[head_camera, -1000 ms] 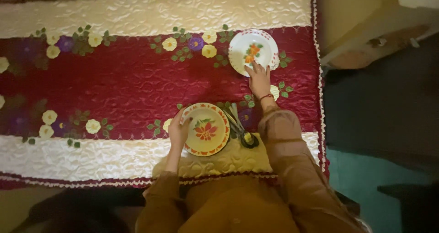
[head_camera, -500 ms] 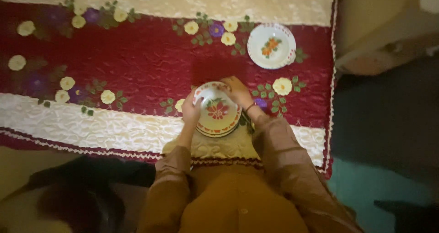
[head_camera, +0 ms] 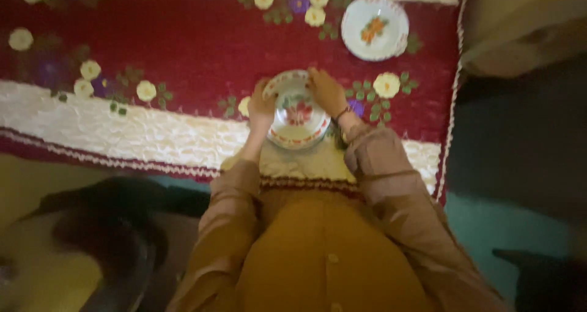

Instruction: The recorder is stacking and organizing various plates, bowls, and spoons on a table.

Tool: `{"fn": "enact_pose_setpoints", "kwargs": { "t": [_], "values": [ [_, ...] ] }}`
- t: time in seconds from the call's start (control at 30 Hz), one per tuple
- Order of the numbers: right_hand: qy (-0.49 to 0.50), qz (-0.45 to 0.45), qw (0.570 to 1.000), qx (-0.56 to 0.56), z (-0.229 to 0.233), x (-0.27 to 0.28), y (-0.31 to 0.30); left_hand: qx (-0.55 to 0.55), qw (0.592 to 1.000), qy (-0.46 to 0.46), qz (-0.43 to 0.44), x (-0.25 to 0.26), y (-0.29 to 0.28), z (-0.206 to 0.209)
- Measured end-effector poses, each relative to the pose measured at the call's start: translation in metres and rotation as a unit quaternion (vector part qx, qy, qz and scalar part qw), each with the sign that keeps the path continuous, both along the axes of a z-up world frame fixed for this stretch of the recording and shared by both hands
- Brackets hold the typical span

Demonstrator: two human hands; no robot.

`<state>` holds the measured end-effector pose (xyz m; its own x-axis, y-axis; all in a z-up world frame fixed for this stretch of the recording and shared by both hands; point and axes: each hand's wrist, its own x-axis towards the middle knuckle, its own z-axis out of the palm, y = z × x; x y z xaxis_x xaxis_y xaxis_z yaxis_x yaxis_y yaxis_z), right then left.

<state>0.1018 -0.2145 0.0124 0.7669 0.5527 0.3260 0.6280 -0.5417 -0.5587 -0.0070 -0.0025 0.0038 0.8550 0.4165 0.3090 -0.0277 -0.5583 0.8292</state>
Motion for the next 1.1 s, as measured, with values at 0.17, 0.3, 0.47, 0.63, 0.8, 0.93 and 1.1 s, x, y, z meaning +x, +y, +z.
{"fn": "enact_pose_setpoints", "kwargs": {
  "t": [0.17, 0.3, 0.47, 0.63, 0.8, 0.93, 1.1],
  "values": [
    [-0.048, -0.055, 0.995, -0.064, 0.044, -0.018, 0.004, -0.005, 1.000, 0.020, 0.000, -0.001, -0.003, 0.015],
    [-0.119, -0.093, 0.986, -0.065, 0.067, -0.022, 0.005, -0.167, 0.983, -0.056, -0.046, -0.013, -0.010, 0.044],
    [-0.074, 0.015, 0.995, 0.066, 0.095, -0.018, -0.019, -0.082, 0.995, -0.047, -0.015, -0.024, 0.007, 0.041],
    [0.011, -0.024, 0.998, 0.054, 0.117, -0.016, -0.029, -0.129, 0.988, 0.056, -0.061, -0.030, -0.002, 0.060],
    [-0.173, -0.053, 0.969, 0.166, 0.117, -0.025, -0.041, -0.336, 0.918, -0.117, -0.176, -0.014, -0.003, -0.017],
    [-0.105, -0.144, 0.973, 0.147, 0.073, 0.011, -0.053, -0.225, 0.965, -0.107, -0.078, -0.014, -0.014, 0.025],
    [0.060, -0.411, 0.851, 0.322, -0.041, 0.085, -0.082, 0.145, 0.989, -0.028, 0.012, -0.019, -0.001, 0.006]
  ]
}}
